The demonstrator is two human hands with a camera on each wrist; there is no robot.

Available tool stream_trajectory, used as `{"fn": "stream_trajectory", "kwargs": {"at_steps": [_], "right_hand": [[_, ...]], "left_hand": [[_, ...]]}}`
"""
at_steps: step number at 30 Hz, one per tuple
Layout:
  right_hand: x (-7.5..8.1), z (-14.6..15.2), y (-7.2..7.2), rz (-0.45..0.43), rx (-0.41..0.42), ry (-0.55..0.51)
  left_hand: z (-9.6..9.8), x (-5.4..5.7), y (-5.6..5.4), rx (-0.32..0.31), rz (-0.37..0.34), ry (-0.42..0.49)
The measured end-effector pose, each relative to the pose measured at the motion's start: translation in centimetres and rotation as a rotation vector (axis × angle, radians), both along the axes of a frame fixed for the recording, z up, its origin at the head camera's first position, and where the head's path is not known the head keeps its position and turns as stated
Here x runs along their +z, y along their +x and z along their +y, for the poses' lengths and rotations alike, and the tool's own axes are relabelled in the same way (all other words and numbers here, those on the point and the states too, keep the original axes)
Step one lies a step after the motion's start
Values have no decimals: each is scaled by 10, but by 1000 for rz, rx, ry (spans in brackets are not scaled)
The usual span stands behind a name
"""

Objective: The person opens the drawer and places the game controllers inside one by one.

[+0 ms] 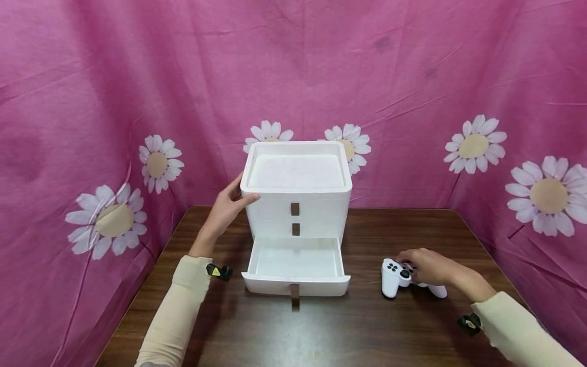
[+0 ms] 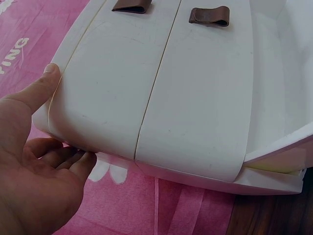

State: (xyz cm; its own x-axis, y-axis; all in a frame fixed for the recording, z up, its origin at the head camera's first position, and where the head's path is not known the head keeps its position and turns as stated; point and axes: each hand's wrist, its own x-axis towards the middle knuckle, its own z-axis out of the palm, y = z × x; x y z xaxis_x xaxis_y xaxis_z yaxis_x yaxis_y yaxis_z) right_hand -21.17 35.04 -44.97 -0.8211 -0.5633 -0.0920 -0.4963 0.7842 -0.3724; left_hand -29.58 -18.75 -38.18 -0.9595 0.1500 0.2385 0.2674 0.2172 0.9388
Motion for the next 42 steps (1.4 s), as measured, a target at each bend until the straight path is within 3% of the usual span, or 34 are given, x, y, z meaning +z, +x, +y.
{"fn": "stream_trajectory", "kwargs": {"at_steps": [12,27,42], "right_hand": [[-6,2,0,13,-22,27],[-7,6,1,94,23,53],[-3,4,-2,132,13,107]], "left_hand": [[1,0,0,3,9,0],[0,-2,0,-9,3,25],[-1,-1,-1,9,-9,37]]}}
